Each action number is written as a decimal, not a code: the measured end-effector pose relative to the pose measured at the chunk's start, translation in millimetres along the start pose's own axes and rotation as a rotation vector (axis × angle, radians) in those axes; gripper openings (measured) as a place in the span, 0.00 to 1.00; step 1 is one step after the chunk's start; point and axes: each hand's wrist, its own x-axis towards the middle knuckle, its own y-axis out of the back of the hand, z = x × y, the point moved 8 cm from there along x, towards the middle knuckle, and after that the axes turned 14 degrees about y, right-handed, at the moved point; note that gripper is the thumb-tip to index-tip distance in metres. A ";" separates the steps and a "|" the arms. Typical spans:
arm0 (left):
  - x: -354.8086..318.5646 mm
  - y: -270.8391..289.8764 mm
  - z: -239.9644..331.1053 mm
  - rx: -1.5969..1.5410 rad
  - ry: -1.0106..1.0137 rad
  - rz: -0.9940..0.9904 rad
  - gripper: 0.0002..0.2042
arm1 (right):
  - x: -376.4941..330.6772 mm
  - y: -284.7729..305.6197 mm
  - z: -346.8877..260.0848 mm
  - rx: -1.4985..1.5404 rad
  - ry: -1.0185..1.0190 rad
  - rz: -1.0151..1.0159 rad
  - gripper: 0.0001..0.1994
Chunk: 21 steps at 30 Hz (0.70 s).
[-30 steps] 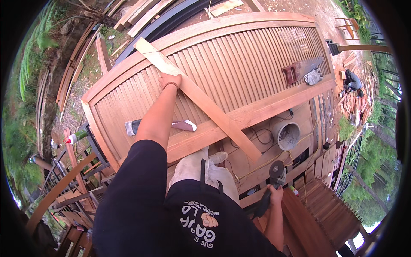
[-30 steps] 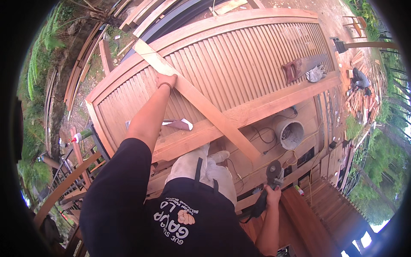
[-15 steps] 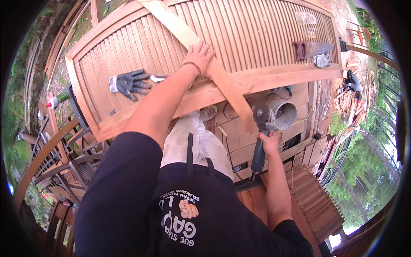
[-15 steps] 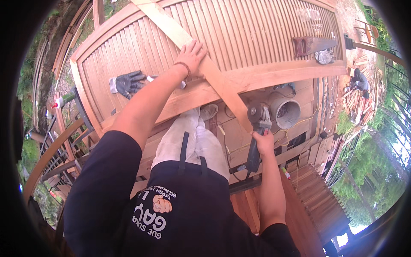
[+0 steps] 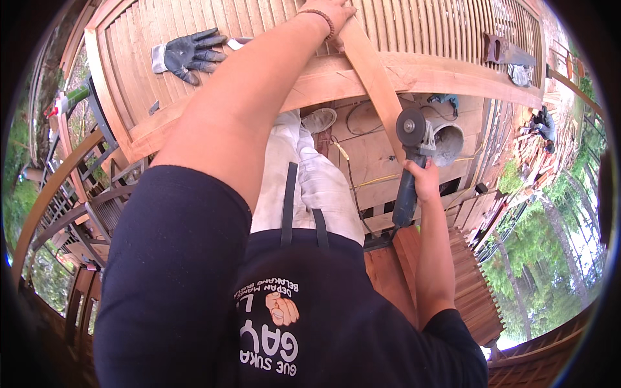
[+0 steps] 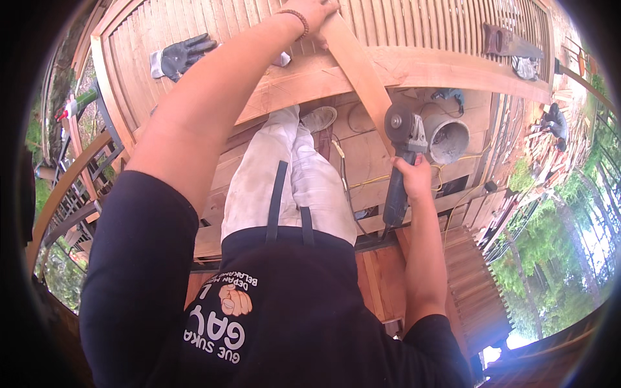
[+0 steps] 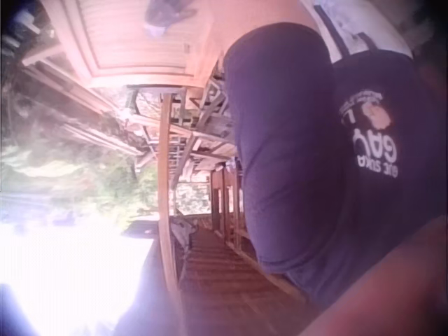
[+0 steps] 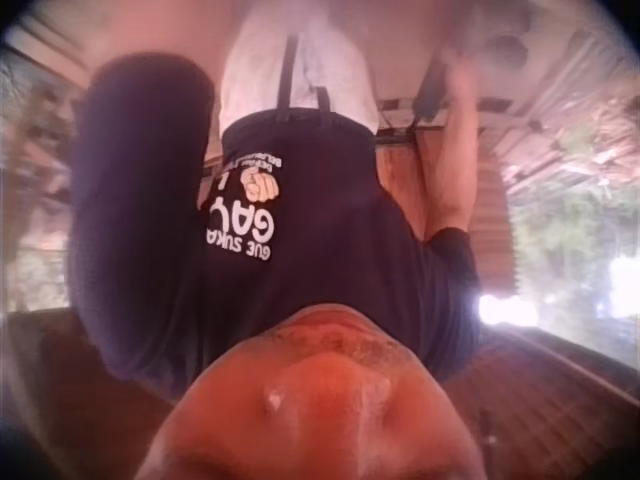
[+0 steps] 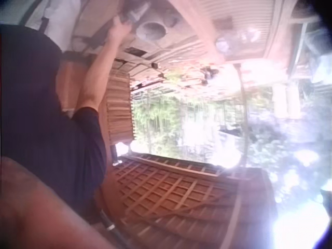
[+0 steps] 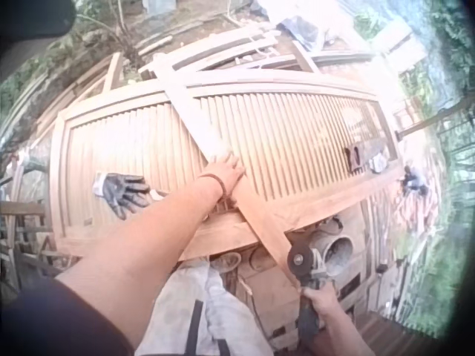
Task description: The person assembles a wooden slatted panel by cutting a frame piece with an angle grinder, sawing a slat to length, and fitting the pieces into the panel frame. The person uses a hand saw and angle grinder to shape the wood and positions the cut pieces into the slatted structure.
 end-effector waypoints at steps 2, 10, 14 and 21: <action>-9.7 5.1 -1.7 0.023 0.017 0.007 0.46 | 0.2 -3.3 1.6 0.012 0.020 -0.029 0.13; -3.4 -6.7 2.8 -0.048 0.021 0.063 0.43 | 2.5 -18.1 -3.6 -0.065 0.063 -0.019 0.12; -5.4 -7.3 -0.2 -0.100 0.003 0.048 0.42 | 0.3 -36.3 -24.0 -0.056 -0.042 -0.033 0.10; -0.5 -17.8 -2.5 -0.183 -0.038 0.148 0.47 | 12.6 -46.2 -26.4 -0.081 -0.096 -0.073 0.09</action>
